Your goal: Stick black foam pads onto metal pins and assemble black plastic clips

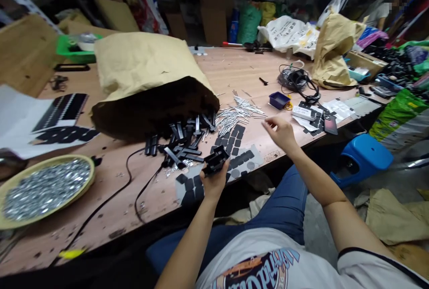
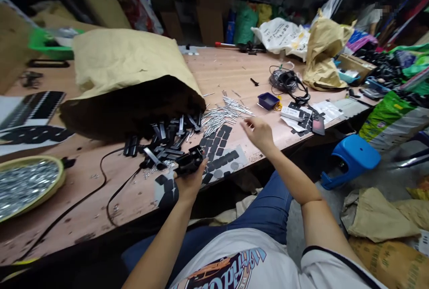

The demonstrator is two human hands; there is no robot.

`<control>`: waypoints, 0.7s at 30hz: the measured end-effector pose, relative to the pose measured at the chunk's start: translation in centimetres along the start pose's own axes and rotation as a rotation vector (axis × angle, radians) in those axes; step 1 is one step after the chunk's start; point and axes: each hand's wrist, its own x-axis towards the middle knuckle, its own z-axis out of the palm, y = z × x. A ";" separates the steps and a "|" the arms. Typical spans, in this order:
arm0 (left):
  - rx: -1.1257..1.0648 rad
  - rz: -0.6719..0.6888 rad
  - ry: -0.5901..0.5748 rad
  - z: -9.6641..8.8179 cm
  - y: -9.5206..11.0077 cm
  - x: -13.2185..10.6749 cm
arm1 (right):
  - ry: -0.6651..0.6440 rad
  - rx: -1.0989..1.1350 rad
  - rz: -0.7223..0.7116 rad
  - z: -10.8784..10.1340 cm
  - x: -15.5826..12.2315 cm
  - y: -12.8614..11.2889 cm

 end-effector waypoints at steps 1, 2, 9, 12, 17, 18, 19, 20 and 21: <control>-0.012 -0.081 0.040 -0.1 0.4 0.1 | -0.057 -0.102 0.049 0.7 1.6 1.1; -0.056 -0.194 0.091 -0.1 0.9 0.2 | -0.145 -0.222 0.101 1.6 3.2 2.2; -0.388 -0.346 0.166 -0.5 3.4 0.7 | -0.461 -0.557 0.145 6.3 8.3 6.2; -0.484 -0.364 0.193 -0.3 3.4 1.5 | -0.527 -0.588 0.099 6.6 8.6 6.4; -0.503 -0.329 0.132 0.3 3.9 2.4 | -0.665 -0.658 0.041 5.7 7.9 6.4; -0.518 -0.315 0.125 0.4 4.1 2.5 | -0.686 -0.670 0.038 5.6 7.6 6.3; -0.536 -0.304 0.129 0.4 4.2 2.6 | -0.699 -0.676 0.031 5.5 7.1 6.2; -0.550 -0.294 0.140 0.5 4.4 2.6 | -0.703 -0.675 0.020 5.6 6.5 6.0; -0.558 -0.288 0.155 0.5 4.6 2.7 | -0.699 -0.667 0.005 5.7 6.0 5.7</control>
